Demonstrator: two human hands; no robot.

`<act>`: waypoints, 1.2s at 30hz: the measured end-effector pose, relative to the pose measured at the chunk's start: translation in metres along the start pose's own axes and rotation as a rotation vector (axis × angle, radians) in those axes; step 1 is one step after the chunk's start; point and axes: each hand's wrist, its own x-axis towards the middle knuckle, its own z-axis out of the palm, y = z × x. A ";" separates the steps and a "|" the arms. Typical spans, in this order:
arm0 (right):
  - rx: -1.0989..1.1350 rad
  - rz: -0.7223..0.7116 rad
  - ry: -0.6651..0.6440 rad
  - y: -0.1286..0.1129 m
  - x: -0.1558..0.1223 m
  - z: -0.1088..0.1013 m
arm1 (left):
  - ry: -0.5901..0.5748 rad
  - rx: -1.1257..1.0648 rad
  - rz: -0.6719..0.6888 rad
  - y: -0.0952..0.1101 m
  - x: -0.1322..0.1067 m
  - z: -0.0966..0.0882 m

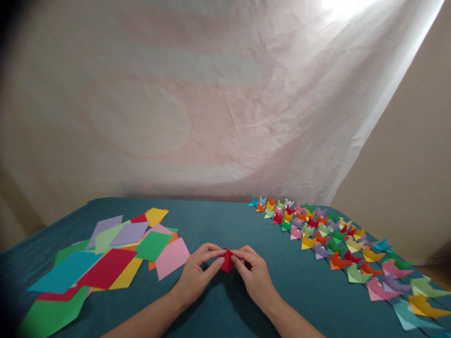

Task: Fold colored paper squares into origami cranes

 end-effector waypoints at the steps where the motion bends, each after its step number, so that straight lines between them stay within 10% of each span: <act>1: 0.001 -0.002 -0.001 0.000 0.000 0.000 | 0.000 -0.002 0.003 0.000 0.000 0.000; 36: -0.098 -0.136 -0.032 -0.007 -0.004 0.001 | 0.054 0.009 -0.040 -0.004 0.002 0.003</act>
